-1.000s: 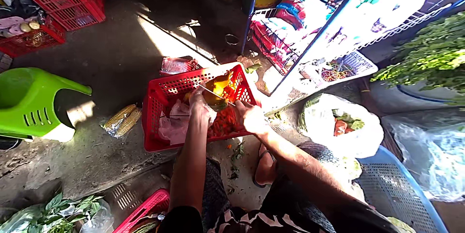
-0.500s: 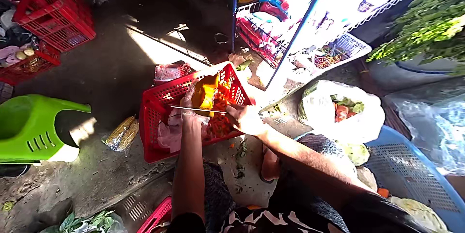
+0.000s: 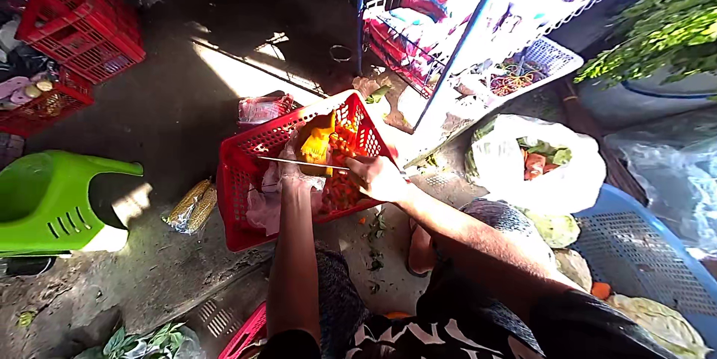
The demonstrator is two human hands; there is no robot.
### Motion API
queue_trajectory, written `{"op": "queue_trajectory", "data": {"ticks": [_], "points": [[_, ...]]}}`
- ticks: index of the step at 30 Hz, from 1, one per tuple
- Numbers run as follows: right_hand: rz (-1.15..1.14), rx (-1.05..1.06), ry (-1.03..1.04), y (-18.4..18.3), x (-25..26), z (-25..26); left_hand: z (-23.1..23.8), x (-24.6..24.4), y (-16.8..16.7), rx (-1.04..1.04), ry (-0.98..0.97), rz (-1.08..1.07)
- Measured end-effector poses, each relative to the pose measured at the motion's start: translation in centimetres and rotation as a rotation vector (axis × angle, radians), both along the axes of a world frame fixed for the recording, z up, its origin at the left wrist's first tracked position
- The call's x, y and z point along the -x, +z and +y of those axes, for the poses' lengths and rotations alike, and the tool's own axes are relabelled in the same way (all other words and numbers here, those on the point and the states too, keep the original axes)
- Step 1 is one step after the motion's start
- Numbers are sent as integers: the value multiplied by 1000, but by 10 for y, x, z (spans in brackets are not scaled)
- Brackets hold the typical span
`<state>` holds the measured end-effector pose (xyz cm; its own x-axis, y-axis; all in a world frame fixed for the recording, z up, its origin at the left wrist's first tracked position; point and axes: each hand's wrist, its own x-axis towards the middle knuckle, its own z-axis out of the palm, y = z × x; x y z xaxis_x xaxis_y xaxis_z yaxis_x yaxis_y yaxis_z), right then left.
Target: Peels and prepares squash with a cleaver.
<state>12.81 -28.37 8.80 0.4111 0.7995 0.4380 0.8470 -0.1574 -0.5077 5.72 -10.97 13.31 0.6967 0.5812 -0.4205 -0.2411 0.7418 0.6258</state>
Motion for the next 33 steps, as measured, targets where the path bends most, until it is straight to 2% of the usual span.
{"op": "queue_trajectory", "data": {"ticks": [5,10,15,20,22,24,27,29,33], "points": [[-94,-68,-72,-12,-1,7,-12,-1,2,6,76,-102],[-48,74,-193,-19,11,11,-20,-4,8,-63,119,2],[13,194,-214,-16,14,11,-17,-6,9,3,112,44],[115,30,1,1,-6,-2,-12,-6,4,-13,82,64],[81,-115,22,4,-15,-7,-4,-7,0,-11,90,57],[133,-158,-32,11,-25,-14,1,-6,-1,-13,97,40],[185,2,-255,25,-37,-20,2,-3,-1,41,66,-48],[128,46,-323,24,-41,-21,0,-3,-1,92,65,-78],[-158,-87,-311,16,-38,-24,-7,-5,4,114,90,-46]]}}
